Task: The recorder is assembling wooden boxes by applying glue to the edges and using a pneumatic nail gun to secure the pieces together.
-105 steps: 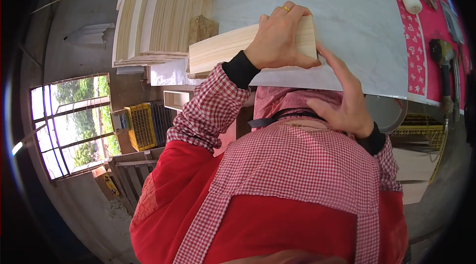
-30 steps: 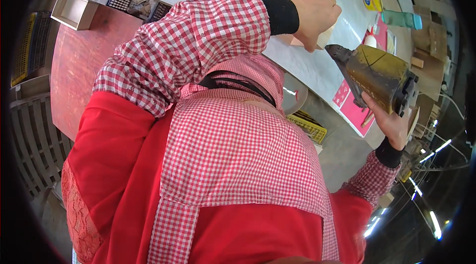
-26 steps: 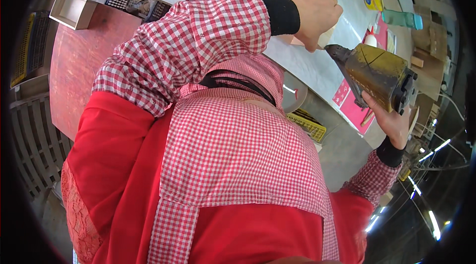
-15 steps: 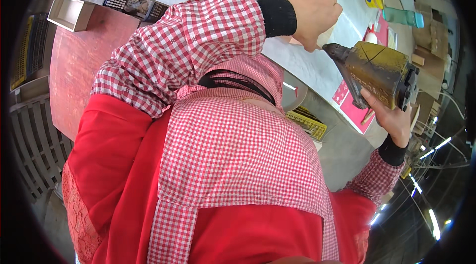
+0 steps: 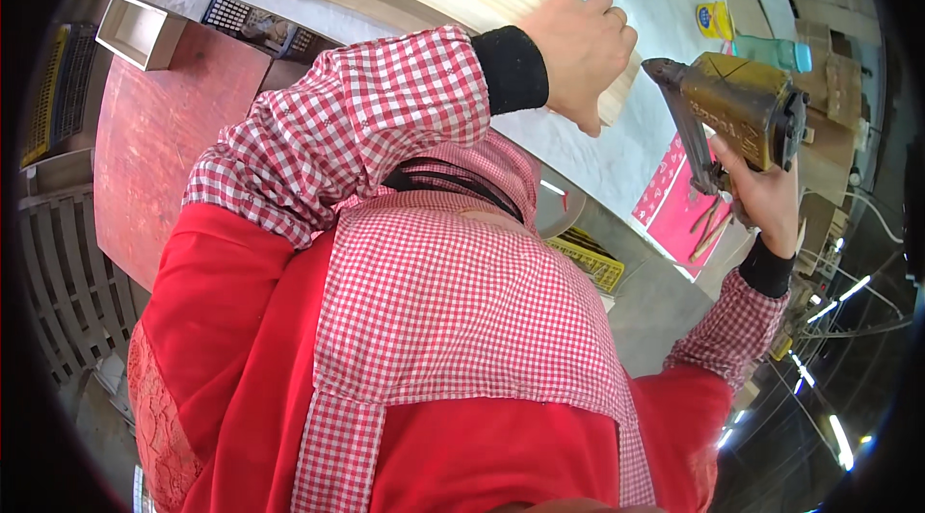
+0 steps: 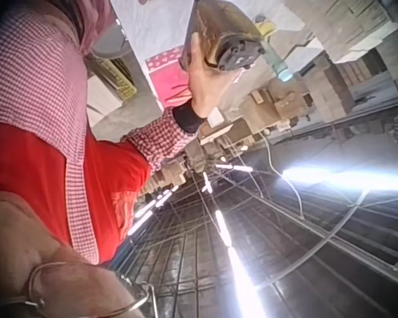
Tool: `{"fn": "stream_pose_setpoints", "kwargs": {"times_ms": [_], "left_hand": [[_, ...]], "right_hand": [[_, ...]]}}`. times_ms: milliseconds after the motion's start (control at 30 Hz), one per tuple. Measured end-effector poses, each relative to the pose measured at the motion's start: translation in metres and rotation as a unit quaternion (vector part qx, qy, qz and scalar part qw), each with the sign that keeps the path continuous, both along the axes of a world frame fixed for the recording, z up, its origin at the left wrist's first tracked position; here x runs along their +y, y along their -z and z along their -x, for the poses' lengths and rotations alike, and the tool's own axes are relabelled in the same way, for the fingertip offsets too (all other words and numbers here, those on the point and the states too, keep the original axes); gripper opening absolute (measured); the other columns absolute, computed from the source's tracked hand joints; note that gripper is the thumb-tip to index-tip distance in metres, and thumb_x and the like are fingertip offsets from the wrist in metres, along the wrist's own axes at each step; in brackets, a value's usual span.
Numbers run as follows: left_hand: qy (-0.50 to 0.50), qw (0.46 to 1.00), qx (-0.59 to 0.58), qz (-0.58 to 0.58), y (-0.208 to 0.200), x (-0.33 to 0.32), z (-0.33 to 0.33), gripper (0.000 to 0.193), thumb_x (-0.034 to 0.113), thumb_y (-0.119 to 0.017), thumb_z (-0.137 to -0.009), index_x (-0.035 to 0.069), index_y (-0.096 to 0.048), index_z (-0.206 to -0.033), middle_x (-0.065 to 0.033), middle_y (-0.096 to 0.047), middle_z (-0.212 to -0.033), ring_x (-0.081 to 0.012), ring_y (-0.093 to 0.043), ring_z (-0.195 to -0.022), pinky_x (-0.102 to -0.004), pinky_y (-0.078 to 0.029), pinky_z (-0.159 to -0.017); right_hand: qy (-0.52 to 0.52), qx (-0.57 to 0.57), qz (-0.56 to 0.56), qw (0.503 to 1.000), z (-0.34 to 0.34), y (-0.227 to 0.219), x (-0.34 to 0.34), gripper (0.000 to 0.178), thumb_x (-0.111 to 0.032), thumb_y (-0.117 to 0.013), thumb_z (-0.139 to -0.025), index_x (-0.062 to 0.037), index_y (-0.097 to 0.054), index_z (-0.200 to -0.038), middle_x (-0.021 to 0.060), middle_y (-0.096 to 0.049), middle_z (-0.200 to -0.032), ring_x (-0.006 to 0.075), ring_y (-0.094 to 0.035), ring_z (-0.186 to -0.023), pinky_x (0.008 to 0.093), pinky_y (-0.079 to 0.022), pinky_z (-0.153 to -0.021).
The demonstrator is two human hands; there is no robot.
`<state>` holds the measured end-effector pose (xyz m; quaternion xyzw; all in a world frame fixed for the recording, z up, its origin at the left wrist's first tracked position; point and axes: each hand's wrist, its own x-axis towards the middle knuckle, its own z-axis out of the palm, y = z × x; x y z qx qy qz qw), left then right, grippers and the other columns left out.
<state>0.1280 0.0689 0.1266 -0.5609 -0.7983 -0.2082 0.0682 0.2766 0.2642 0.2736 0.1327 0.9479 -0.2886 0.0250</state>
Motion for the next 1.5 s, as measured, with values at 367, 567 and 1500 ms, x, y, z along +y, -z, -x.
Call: {"fn": "stream_pose_setpoints", "kwargs": {"times_ms": [367, 567, 1500], "left_hand": [[0.010, 1.000, -0.012, -0.010, -0.004, -0.016, -0.007, 0.071, 0.055, -0.082, -0.058, 0.000, -0.063, -0.100, -0.0115, -0.064, -0.101, -0.0253, -0.058, -0.103, -0.0411, -0.040, -0.091], [0.015, 1.000, -0.011, -0.013, -0.002, -0.024, -0.008, 0.071, 0.054, -0.082, -0.057, 0.000, -0.063, -0.100, -0.0116, -0.064, -0.101, -0.0255, -0.058, -0.104, -0.0410, -0.040, -0.091], [0.067, 0.977, -0.198, 0.046, 0.112, 0.056, -0.028, 0.055, 0.036, -0.072, -0.079, 0.000, -0.063, -0.119, -0.0228, -0.063, -0.121, -0.0392, -0.059, -0.115, -0.0448, -0.043, -0.104]], "right_hand": [[0.046, -0.060, 0.014, 0.997, 0.004, -0.011, -0.017, 0.040, -0.005, -0.077, -0.085, 0.0042, -0.061, -0.120, 0.0101, -0.070, -0.113, 0.0149, -0.066, -0.100, 0.0299, -0.052, -0.088], [0.055, -0.115, 0.004, 0.992, 0.012, -0.017, -0.020, 0.039, -0.009, -0.078, -0.085, 0.0044, -0.063, -0.118, 0.0092, -0.071, -0.112, 0.0142, -0.066, -0.098, 0.0295, -0.052, -0.086], [0.255, -0.066, -0.012, 0.965, -0.127, -0.011, 0.040, 0.045, -0.009, -0.082, -0.079, 0.0043, -0.061, -0.117, 0.0090, -0.069, -0.109, 0.0162, -0.064, -0.098, 0.0312, -0.051, -0.088]]}}
